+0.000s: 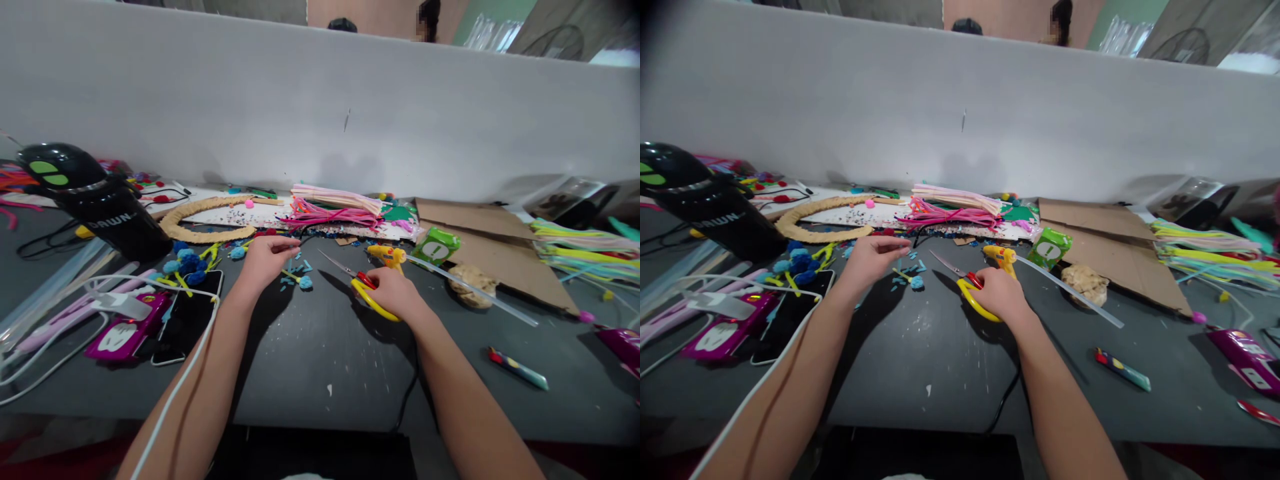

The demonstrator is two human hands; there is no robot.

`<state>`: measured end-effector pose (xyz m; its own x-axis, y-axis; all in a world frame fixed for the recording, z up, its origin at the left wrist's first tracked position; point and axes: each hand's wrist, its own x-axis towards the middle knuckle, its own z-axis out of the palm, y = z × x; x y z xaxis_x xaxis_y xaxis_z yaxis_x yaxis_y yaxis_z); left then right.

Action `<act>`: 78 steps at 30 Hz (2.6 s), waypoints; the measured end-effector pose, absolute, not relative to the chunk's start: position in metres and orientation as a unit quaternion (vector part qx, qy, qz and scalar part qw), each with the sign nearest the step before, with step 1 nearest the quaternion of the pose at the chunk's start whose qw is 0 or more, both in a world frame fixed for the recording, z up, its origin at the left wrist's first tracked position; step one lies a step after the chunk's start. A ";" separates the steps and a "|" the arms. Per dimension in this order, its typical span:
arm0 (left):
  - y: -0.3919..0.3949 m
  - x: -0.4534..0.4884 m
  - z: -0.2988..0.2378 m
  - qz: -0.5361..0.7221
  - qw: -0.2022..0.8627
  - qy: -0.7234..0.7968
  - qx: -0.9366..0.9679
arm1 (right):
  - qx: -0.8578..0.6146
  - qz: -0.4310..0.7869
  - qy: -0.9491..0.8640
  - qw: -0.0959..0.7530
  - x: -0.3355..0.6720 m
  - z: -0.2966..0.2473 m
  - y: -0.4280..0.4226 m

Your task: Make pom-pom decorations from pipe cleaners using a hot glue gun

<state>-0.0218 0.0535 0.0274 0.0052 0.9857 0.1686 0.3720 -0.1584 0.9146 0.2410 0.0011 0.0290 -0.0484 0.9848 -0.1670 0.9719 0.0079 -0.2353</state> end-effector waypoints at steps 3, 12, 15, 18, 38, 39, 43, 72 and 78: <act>0.055 -0.022 0.026 0.435 0.357 0.540 0.626 | -0.686 0.157 -0.709 0.039 0.242 0.029 0.000; 0.058 -0.024 0.013 0.397 0.384 0.525 0.647 | -0.654 0.179 -0.733 0.061 0.240 0.031 -0.004; 0.057 -0.022 0.015 0.380 0.391 0.510 0.665 | -0.646 0.185 -0.738 0.060 0.242 0.030 -0.003; 0.055 -0.020 0.018 0.374 0.396 0.502 0.672 | -0.631 0.190 -0.750 0.058 0.243 0.028 -0.002; 0.052 -0.014 0.013 0.349 0.400 0.477 0.700 | -0.627 0.193 -0.753 0.047 0.243 0.029 -0.002; 0.052 -0.013 0.012 0.347 0.400 0.474 0.704 | -0.626 0.197 -0.753 0.048 0.243 0.028 -0.002; 0.051 -0.011 0.012 0.339 0.403 0.467 0.710 | -0.621 0.202 -0.755 0.056 0.243 0.026 -0.001; 0.050 -0.015 0.012 0.312 0.431 0.457 0.713 | -0.591 0.234 -0.769 0.067 0.246 0.022 0.002; 0.051 -0.017 0.013 0.295 0.421 0.473 0.715 | -0.603 0.220 -0.765 0.053 0.237 0.028 -0.003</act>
